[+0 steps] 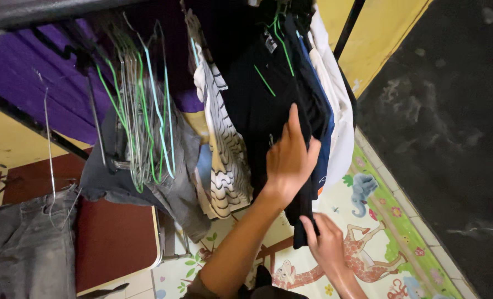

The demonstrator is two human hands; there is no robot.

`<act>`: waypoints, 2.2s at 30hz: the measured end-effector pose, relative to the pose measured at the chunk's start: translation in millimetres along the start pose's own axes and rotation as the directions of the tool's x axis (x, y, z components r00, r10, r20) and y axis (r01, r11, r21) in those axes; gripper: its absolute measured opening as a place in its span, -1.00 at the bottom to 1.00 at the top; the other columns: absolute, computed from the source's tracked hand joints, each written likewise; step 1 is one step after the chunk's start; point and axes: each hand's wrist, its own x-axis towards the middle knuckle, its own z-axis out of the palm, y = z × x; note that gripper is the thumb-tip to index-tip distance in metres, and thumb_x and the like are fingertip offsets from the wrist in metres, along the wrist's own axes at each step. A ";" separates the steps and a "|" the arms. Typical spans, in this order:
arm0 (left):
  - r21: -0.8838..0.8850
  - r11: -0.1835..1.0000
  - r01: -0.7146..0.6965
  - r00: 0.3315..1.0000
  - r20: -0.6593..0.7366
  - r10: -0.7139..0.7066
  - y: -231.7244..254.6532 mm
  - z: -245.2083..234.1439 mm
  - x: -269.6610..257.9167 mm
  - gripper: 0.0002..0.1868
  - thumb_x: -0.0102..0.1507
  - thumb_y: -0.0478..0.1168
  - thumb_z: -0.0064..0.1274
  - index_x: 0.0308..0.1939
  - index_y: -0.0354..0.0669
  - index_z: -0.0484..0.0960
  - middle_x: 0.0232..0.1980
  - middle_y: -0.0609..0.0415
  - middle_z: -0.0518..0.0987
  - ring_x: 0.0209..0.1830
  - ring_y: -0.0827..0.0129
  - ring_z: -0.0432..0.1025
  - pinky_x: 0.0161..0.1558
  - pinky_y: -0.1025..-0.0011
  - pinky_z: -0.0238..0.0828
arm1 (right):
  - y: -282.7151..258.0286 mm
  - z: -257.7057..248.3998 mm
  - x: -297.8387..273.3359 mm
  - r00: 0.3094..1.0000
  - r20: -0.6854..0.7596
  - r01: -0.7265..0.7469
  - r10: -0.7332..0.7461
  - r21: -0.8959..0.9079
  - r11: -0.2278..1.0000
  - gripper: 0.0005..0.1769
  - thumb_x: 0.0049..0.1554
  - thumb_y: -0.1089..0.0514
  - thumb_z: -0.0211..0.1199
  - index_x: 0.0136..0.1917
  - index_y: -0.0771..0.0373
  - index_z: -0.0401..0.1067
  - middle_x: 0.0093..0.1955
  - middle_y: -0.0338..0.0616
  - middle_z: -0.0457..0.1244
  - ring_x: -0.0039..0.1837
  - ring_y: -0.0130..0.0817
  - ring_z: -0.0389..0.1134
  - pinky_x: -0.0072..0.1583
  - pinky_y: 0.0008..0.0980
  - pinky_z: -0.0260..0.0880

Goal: The person organizes a rack by moving folded clothes from a top shelf to a lower shelf and then rearranging hanging garments.

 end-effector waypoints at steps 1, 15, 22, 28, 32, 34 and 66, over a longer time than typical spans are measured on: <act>0.045 0.999 -0.002 1.000 -0.007 0.002 0.9 -0.5 4.9 -0.20 0.27 -0.06 0.02 0.51 -0.39 0.16 0.00 -0.29 0.60 -0.31 -0.13 0.56 -0.25 0.04 0.53 | -4.0 -2.1 5.8 0.998 -0.025 0.060 -0.061 -0.035 0.998 -0.79 0.16 0.16 0.33 -0.11 0.38 0.46 -0.19 0.11 0.34 -0.16 0.04 0.38 -0.08 -0.19 0.37; 0.208 0.977 0.050 0.999 0.010 -0.053 -24.7 -12.2 -0.2 -0.32 0.33 -0.09 -0.10 0.47 -0.37 0.20 -0.07 -0.18 0.63 -0.38 -0.03 0.59 -0.38 0.10 0.53 | -136.3 -27.0 220.7 0.930 -0.083 0.365 -0.359 0.063 0.929 -0.47 0.34 0.13 0.23 0.46 0.46 0.24 0.30 0.41 0.29 0.34 0.30 0.31 0.32 -0.05 0.32; 0.185 0.965 0.183 0.976 0.083 -0.201 -28.3 -29.5 -4.6 -0.31 0.36 -0.06 -0.11 0.51 -0.27 0.14 0.03 -0.21 0.60 -0.30 -0.16 0.57 -0.25 -0.07 0.51 | -141.0 -9.0 230.9 0.948 0.086 0.282 -0.306 0.215 0.935 -0.41 0.27 0.17 0.09 0.53 0.39 0.19 0.18 0.42 0.31 0.26 0.31 0.32 0.25 -0.01 0.33; 0.129 0.971 0.201 0.977 0.043 -0.208 -36.2 -50.8 -20.4 -0.30 0.33 -0.10 -0.08 0.52 -0.26 0.13 0.14 -0.20 0.57 -0.24 -0.16 0.57 -0.24 -0.05 0.50 | -155.0 6.0 218.3 0.911 -0.005 0.397 -0.413 0.288 0.872 -0.46 0.28 0.24 0.13 0.50 0.41 0.23 0.05 0.37 0.35 0.13 0.28 0.39 0.15 0.00 0.40; 0.188 0.932 0.310 0.939 0.090 -0.331 -40.8 -61.1 -30.8 -0.30 0.32 -0.13 -0.07 0.51 -0.24 0.13 0.12 -0.19 0.57 -0.27 -0.15 0.57 -0.27 -0.01 0.51 | -162.2 18.3 212.6 0.861 -0.072 0.501 -0.503 0.285 0.817 -0.47 0.28 0.27 0.15 0.49 0.45 0.23 0.04 0.36 0.35 0.11 0.28 0.39 0.15 0.01 0.40; 0.191 0.948 0.253 0.967 -0.006 -0.256 -46.2 -65.4 -36.1 -0.34 0.33 -0.19 -0.08 0.50 -0.32 0.16 0.07 -0.23 0.60 -0.26 -0.12 0.58 -0.27 0.03 0.51 | -166.0 22.2 209.1 0.840 -0.085 0.537 -0.536 0.281 0.796 -0.46 0.29 0.28 0.15 0.49 0.47 0.21 0.04 0.36 0.34 0.10 0.29 0.39 0.15 0.03 0.39; 0.225 0.933 -0.280 0.913 -0.239 0.332 -84.8 -31.0 -140.7 -0.46 0.30 -0.20 0.24 0.31 -0.05 0.37 0.20 -0.06 0.38 0.18 0.05 0.35 0.21 0.10 0.26 | -108.9 -7.1 163.7 0.930 -0.240 0.226 -0.278 -0.224 0.948 -0.43 0.28 0.25 0.30 0.49 0.46 0.24 0.31 0.27 0.24 0.27 0.25 0.25 0.30 0.02 0.27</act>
